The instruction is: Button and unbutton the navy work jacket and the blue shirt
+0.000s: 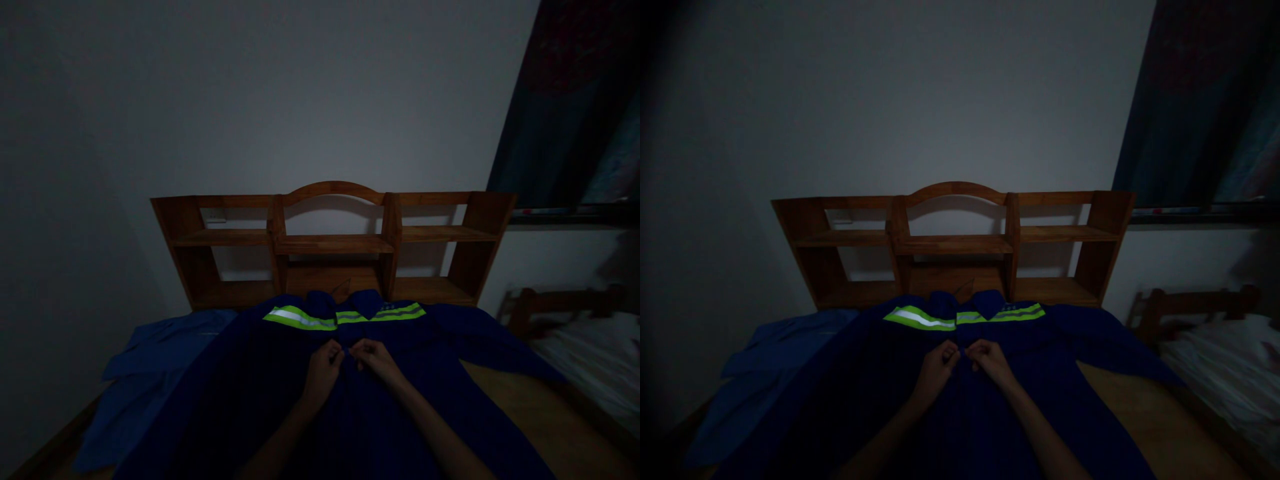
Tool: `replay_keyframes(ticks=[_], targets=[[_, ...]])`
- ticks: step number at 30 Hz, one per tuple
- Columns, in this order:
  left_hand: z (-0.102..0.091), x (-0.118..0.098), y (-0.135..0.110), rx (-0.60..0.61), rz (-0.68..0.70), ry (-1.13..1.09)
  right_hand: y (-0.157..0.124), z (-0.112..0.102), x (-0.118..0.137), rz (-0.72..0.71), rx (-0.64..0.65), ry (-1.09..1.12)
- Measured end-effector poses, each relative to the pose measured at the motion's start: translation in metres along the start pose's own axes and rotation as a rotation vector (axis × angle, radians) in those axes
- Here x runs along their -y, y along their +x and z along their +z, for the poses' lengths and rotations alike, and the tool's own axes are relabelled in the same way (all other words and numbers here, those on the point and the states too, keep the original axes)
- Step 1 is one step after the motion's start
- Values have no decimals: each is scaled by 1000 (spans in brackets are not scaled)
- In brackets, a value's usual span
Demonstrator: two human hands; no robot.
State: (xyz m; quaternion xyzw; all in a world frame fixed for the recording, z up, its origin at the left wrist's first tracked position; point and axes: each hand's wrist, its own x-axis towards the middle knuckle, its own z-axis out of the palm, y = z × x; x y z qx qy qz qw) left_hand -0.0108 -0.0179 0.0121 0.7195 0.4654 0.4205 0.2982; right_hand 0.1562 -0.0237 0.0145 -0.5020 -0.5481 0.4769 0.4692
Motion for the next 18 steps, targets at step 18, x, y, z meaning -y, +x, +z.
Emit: replay_keyframes(ticks=[18], targets=[[-1,-4,-1,-22,21,22,-2,0,1,-16,13,18]])
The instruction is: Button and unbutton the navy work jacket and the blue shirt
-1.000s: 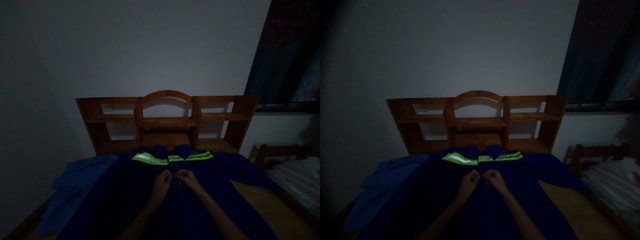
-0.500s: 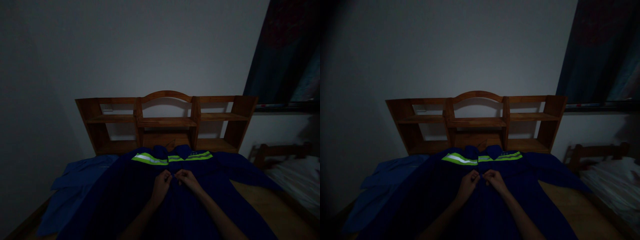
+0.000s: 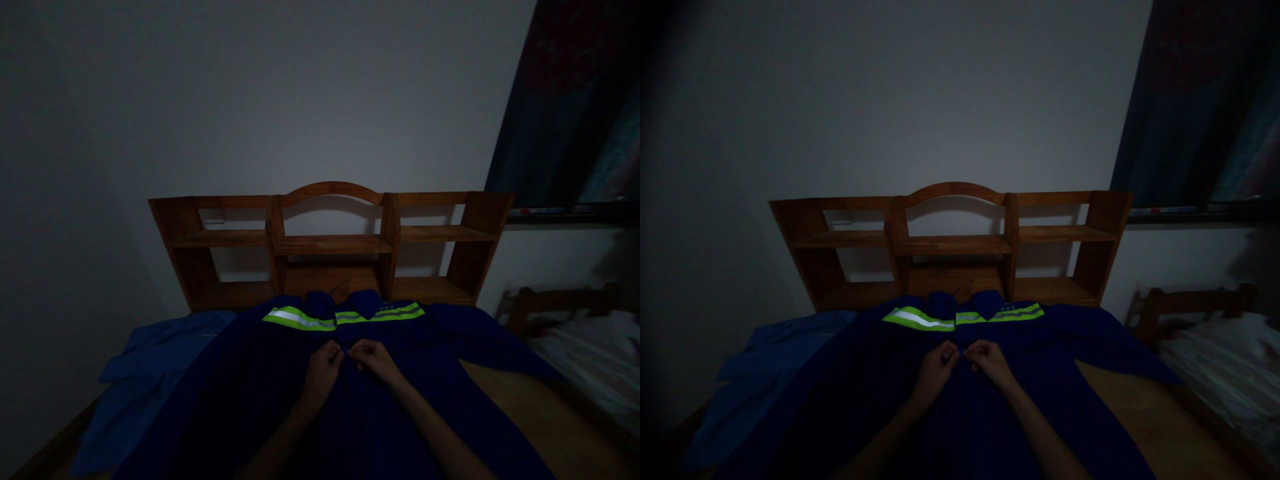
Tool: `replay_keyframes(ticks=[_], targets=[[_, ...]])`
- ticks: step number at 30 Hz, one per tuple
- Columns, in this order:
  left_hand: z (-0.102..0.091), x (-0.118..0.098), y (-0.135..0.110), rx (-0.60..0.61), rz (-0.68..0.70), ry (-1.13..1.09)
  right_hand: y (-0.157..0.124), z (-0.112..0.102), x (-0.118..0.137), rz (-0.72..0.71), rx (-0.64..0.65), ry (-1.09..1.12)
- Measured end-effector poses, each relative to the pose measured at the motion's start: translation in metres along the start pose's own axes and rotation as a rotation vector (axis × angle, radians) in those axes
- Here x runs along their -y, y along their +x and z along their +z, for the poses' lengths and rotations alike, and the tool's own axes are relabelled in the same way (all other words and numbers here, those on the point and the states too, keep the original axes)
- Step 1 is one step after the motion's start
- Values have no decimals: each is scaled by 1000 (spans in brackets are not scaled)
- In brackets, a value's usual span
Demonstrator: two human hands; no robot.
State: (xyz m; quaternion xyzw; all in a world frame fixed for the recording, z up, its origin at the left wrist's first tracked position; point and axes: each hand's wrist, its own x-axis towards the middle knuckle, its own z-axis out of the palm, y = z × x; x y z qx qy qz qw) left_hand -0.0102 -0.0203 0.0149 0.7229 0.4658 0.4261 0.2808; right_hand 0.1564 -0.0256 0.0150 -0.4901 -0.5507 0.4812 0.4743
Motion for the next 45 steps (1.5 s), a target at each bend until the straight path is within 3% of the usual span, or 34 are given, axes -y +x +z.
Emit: replay_keyframes(ticks=[18,32,41,45], targets=[[1,2,0,0,-2,-29,-2,1,3,5,-4,12],[4,6,2,4,9,-23,9,-2,-16,-8,-8,-25],[8,12,6,8,-22,-66,14,-4,-22,-89,-5,-142],[9,4,2,29,-7,102,7,-2,-13,-163,2,-225]])
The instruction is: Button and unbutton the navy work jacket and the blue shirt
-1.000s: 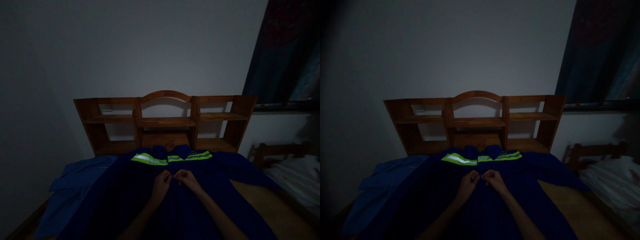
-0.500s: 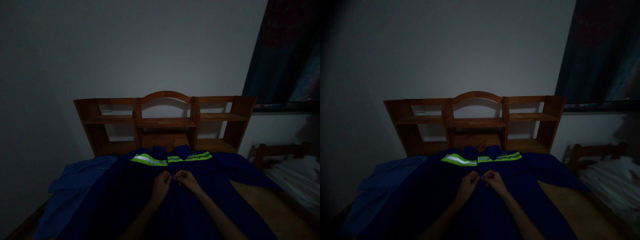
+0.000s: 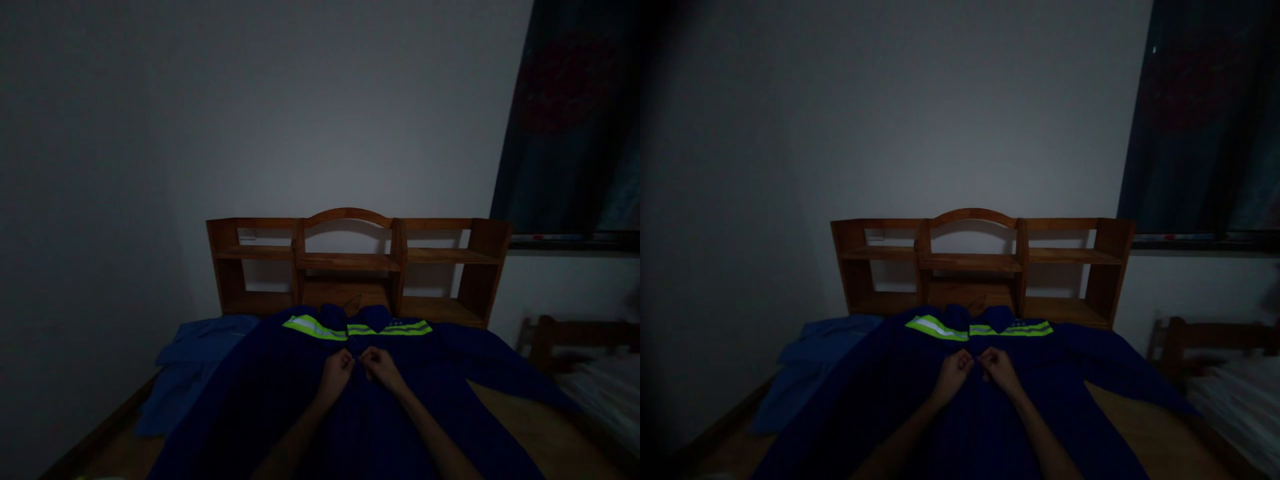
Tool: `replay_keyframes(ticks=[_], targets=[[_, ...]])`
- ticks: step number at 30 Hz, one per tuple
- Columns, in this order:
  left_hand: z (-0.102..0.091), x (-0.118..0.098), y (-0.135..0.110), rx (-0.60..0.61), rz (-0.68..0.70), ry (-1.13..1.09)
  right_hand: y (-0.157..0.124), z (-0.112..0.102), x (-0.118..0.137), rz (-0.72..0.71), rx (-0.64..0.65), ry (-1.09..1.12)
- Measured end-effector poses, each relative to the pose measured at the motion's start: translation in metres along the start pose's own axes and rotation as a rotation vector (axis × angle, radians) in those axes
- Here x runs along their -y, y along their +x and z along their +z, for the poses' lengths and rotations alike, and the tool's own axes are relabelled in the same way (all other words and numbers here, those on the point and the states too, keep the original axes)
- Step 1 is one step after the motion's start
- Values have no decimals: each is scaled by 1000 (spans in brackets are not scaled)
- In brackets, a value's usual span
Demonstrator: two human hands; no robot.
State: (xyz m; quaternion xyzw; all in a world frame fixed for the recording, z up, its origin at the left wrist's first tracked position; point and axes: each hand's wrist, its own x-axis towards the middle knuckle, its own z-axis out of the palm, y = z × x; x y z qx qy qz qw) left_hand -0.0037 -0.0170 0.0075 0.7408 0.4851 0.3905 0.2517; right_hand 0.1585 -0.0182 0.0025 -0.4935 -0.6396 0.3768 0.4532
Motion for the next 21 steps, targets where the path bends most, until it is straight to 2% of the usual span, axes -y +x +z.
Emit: replay_keyframes(ticks=[3,6,9,12,15,17,21], targets=[[-6,-12,-11,53,22,117,-10,-2,13,-52,14,-80],[-20,-25,-33,94,41,152,-37,-7,30,-118,7,-172],[-40,-35,-69,188,128,262,-86,-6,47,-241,-58,-363],[-56,-38,-107,247,245,376,-142,4,61,-365,-78,-571],[-65,-34,-128,230,223,412,-179,16,72,-433,-62,-697],[-67,-29,-132,227,159,452,-189,21,76,-425,-65,-784],[-71,-25,-134,195,79,584,-187,18,71,-341,-111,-891]])
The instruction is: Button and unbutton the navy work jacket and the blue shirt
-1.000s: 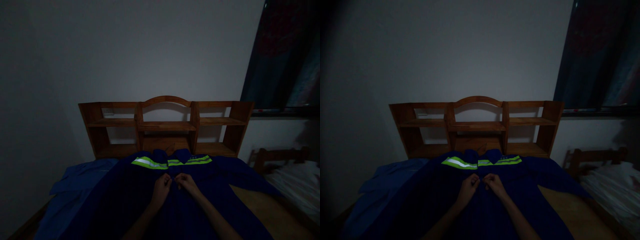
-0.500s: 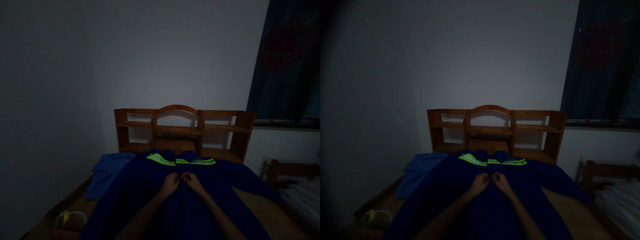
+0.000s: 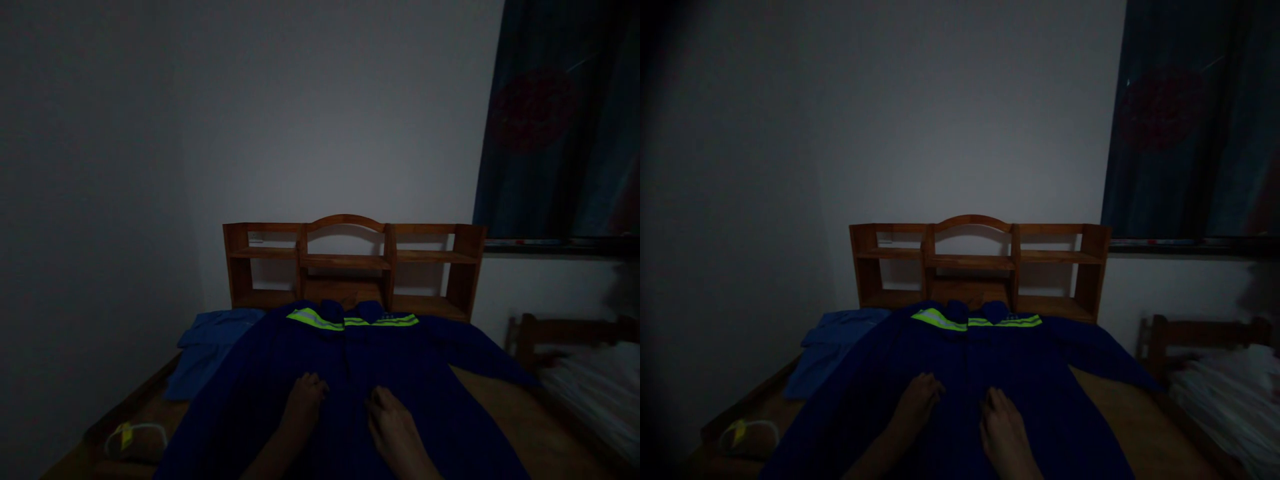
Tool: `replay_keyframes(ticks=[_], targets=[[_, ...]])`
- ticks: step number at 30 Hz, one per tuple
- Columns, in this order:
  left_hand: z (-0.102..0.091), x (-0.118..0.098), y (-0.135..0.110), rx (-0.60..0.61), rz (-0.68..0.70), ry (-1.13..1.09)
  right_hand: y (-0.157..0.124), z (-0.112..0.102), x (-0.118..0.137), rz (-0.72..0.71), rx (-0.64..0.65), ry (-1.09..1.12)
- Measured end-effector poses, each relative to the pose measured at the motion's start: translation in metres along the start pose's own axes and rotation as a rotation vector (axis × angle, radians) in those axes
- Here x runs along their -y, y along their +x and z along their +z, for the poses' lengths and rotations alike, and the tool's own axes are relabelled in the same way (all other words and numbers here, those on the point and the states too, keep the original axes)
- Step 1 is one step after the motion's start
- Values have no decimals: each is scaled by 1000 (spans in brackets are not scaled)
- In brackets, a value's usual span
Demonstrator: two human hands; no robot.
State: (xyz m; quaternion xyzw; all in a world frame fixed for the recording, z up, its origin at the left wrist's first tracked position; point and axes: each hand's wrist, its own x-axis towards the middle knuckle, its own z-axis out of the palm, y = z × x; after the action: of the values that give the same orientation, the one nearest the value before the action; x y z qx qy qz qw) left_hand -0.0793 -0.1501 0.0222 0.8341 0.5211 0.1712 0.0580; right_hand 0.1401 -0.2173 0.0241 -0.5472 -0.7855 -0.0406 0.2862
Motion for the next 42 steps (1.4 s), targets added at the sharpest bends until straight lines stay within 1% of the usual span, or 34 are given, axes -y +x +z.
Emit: replay_keyframes(ticks=[2,5,8,11,15,18,21,23,26,28,31,33,35,38,42], targets=[[-2,-7,-2,-35,15,41,1,2,-4,-1,-8,21],[1,-26,-1,-56,51,-17,1,5,-6,-51,-6,107],[10,-39,6,-70,-13,-108,1,8,-3,-46,-23,167],[20,-39,14,-94,-66,-189,1,10,-2,-9,-22,201],[25,-35,18,-92,-21,-306,2,11,0,4,-9,175],[28,-36,18,-98,-9,-317,1,13,3,-3,-9,130],[28,-37,19,-56,-53,-293,-2,14,7,-9,-6,91],[27,-37,20,-48,-72,-282,-4,12,10,-6,-6,110],[25,-38,19,-139,-39,-315,-1,1,16,16,-43,243],[25,-41,18,-208,-28,-426,4,-8,22,20,-90,350],[30,-50,14,-275,-55,-752,13,-13,32,-26,-130,452],[36,-56,9,-319,-67,-985,16,-9,37,-28,-164,475],[41,-59,4,-357,-84,-1140,17,-1,39,0,-226,477],[44,-62,-4,-388,-110,-1227,14,10,37,26,-301,457],[45,-63,-7,-396,-113,-1224,9,13,31,79,-329,430]])
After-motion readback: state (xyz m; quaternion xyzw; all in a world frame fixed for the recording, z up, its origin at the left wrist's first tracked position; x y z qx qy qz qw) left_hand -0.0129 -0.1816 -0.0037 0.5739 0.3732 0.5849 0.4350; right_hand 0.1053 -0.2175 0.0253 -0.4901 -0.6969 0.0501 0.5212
